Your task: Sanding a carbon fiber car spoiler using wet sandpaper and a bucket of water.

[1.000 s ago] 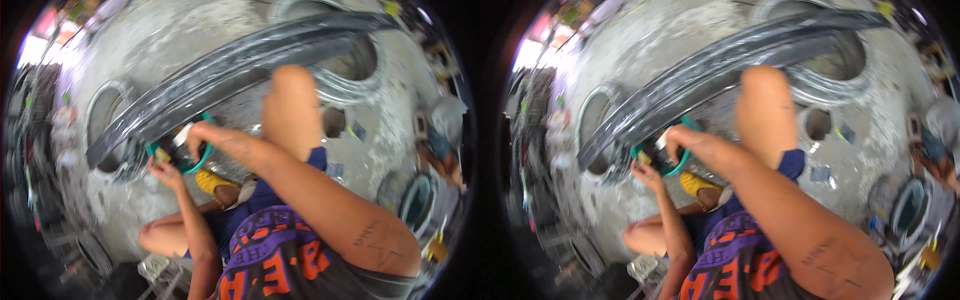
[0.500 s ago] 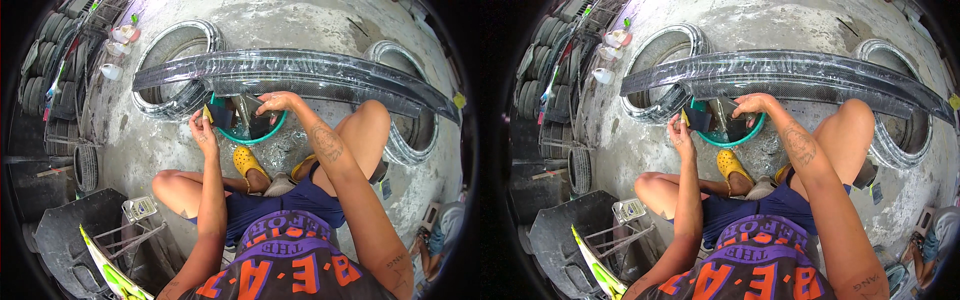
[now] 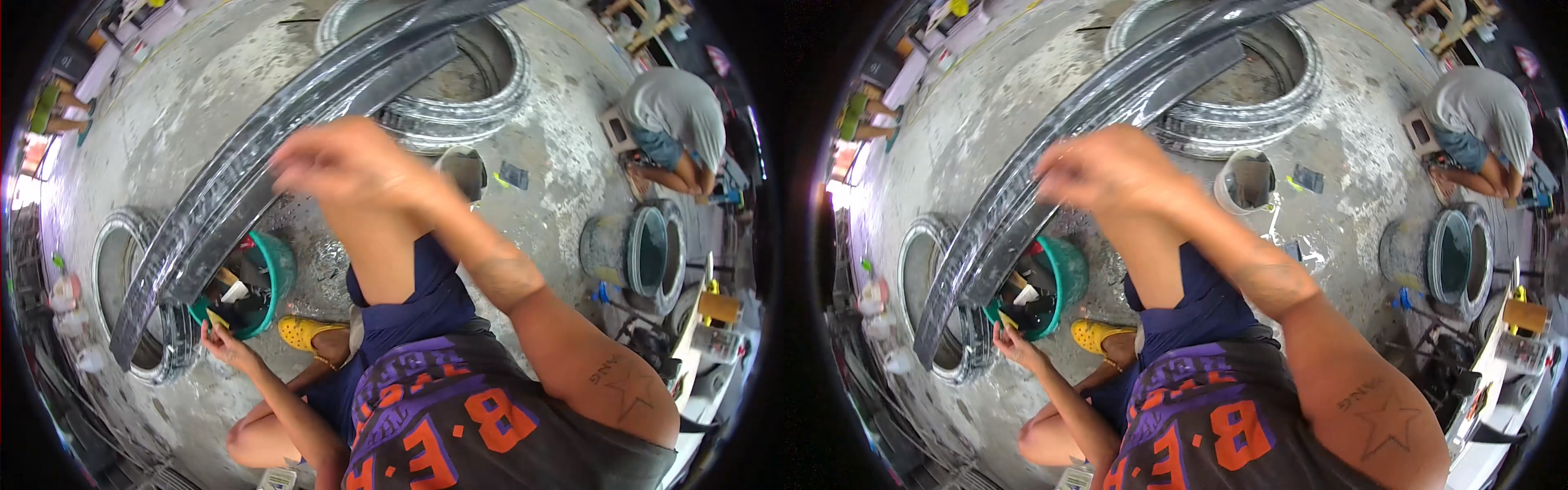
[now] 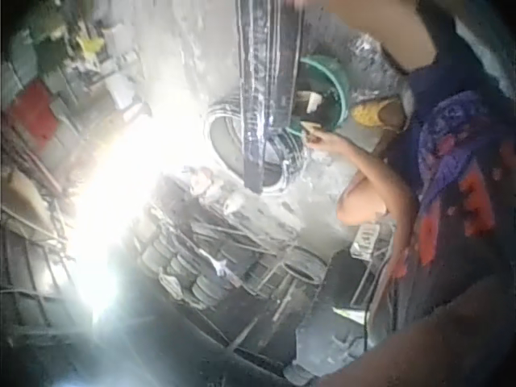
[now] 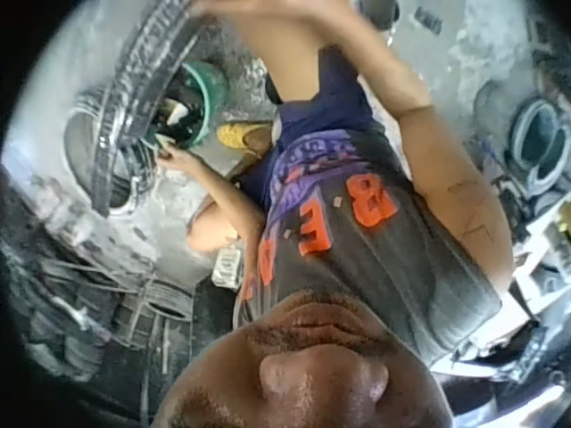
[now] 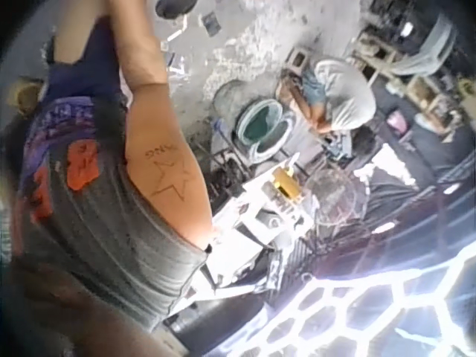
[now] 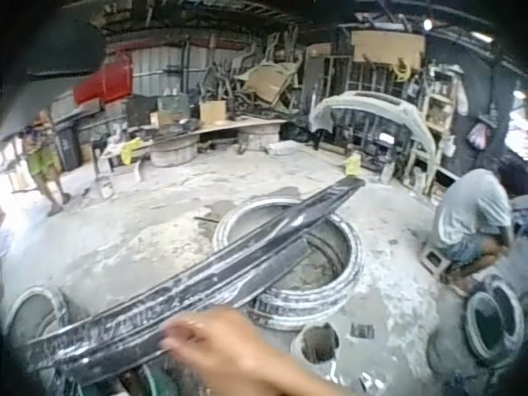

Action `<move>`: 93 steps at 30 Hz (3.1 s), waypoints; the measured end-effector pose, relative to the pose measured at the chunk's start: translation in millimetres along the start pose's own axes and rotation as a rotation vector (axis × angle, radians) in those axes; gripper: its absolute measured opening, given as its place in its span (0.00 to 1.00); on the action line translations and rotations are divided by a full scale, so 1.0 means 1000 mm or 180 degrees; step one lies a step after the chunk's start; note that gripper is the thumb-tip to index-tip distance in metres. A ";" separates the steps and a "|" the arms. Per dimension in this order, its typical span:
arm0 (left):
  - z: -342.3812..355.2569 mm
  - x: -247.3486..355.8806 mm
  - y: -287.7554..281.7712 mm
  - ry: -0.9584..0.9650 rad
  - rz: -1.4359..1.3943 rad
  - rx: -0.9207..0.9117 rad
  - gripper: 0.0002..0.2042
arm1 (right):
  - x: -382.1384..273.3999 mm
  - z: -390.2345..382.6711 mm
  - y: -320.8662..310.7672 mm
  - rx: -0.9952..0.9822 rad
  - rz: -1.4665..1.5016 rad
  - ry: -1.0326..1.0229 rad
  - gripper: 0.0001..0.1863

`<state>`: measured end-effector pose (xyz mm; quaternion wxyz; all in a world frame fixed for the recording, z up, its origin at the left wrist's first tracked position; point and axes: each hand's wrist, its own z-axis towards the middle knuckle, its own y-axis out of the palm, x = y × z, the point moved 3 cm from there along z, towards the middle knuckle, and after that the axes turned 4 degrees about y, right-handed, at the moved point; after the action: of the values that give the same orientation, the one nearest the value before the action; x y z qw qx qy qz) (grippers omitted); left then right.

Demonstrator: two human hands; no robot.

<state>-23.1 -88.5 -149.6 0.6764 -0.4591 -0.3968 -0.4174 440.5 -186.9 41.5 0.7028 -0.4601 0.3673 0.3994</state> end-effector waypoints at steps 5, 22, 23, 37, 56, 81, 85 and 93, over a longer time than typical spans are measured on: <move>0.001 -0.004 -0.006 0.0100 0.0026 -0.0140 0.15 | 0.158 -0.201 -0.228 0.1952 -0.1802 0.2145 0.17; 0.020 0.025 -0.009 -0.0547 0.0508 -0.0404 0.19 | 0.467 -0.528 -0.271 0.3110 -0.1625 0.4520 0.16; 0.021 0.027 -0.008 -0.0420 0.0596 -0.0466 0.19 | 0.463 -0.522 -0.271 0.3186 -0.1798 0.4691 0.14; 0.027 0.009 -0.003 0.0169 0.0993 -0.0551 0.15 | 0.321 -0.458 -0.277 0.3427 -0.0797 0.3090 0.11; 0.011 -0.018 0.010 0.0015 0.0473 -0.0490 0.14 | 0.066 -0.249 -0.270 0.2185 -0.2286 0.0552 0.06; 0.044 0.454 -0.250 0.1352 0.2493 -0.0620 0.16 | -0.033 0.123 -0.034 0.0569 0.0471 -0.0027 0.04; -0.001 0.448 -0.234 0.1736 0.2057 -0.0594 0.17 | -0.038 0.110 0.093 -0.0614 0.0269 0.0041 0.05; 0.016 0.109 -0.013 0.0519 0.0505 -0.1564 0.08 | 0.039 0.030 0.326 -0.1451 -0.1890 -0.0506 0.11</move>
<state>-1.2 -97.8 -41.5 0.6050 -0.6040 -0.1906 -0.4825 168.3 -66.0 -98.8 0.6939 -0.6585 0.0642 0.2843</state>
